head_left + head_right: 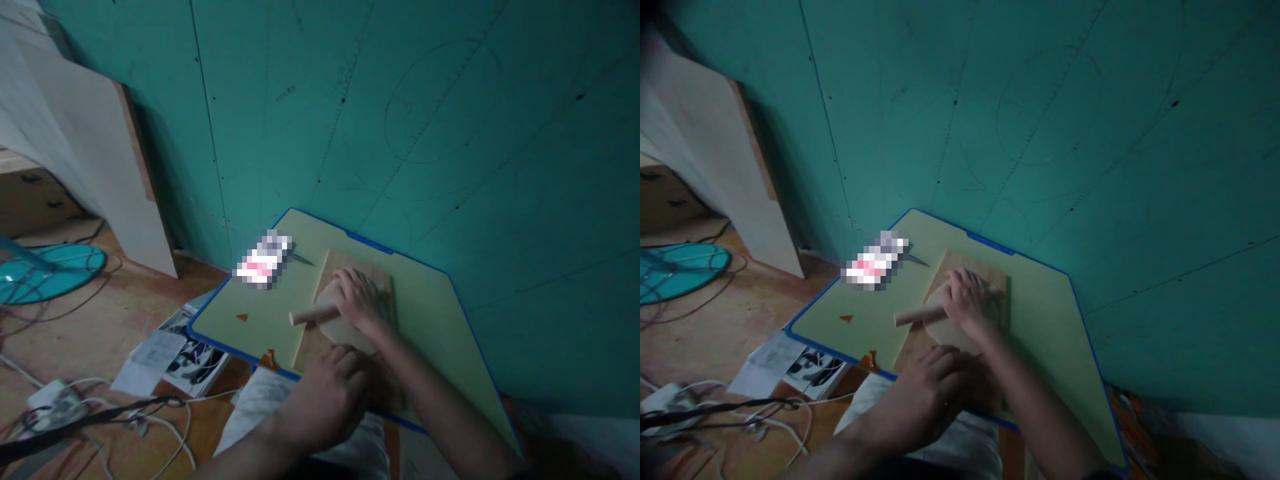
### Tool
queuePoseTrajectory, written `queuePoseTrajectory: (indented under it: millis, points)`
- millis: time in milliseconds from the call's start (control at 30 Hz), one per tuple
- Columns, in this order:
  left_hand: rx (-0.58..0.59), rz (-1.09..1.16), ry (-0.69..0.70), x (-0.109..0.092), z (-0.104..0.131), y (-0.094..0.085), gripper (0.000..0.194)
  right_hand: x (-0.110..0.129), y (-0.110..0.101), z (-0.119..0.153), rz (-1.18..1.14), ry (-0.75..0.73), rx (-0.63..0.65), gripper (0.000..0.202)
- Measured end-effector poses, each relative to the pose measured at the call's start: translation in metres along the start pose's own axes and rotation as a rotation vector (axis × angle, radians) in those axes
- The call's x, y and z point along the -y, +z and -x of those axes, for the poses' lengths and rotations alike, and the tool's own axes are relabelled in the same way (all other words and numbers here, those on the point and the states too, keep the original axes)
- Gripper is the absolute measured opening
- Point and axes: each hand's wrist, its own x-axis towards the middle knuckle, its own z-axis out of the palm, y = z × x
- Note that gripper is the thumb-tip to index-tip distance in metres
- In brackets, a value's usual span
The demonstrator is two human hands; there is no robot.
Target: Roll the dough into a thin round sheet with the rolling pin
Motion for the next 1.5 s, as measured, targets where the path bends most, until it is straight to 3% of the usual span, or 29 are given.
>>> queuePoseTrajectory:
  millis: [100, 200, 333, 567, 700, 800, 1000, 1100, 1367, 1500]
  points:
    - [0.073, -0.008, 0.058, -0.008, -0.013, 0.019, 0.025, -0.011, -0.004, 0.026, 0.065, -0.117, 0.034, 0.04]
    - [0.08, -0.139, 0.063, -0.006, -0.014, 0.032, 0.045, -0.015, -0.007, 0.026, 0.084, -0.16, 0.094, 0.045]
    - [0.148, -0.319, 0.018, -0.007, -0.007, 0.036, 0.067, -0.008, -0.006, -0.005, 0.03, -0.097, 0.146, 0.047]
    - [0.293, -0.335, -0.021, -0.012, -0.007, 0.035, 0.071, -0.003, 0.012, -0.076, -0.07, 0.009, 0.048, 0.041]
    - [0.331, -0.335, -0.03, -0.011, -0.009, 0.032, 0.073, -0.004, 0.014, -0.098, -0.091, 0.067, -0.001, 0.039]
    - [0.329, -0.335, -0.024, -0.01, -0.009, 0.031, 0.075, -0.003, 0.012, -0.089, -0.075, 0.098, -0.025, 0.036]
    - [0.299, -0.316, -0.021, -0.01, -0.007, 0.034, 0.076, 0.0, 0.004, -0.024, 0.005, 0.035, 0.016, 0.037]
    - [0.281, -0.326, -0.009, -0.011, -0.005, 0.035, 0.071, 0.001, 0.0, -0.018, 0.029, 0.039, 0.075, 0.038]
    - [0.266, -0.357, -0.005, -0.013, -0.006, 0.035, 0.066, -0.012, 0.012, -0.095, -0.028, 0.177, 0.113, 0.04]
    - [0.262, -0.362, -0.004, -0.012, -0.006, 0.034, 0.067, -0.016, 0.014, -0.109, -0.019, 0.229, 0.066, 0.041]
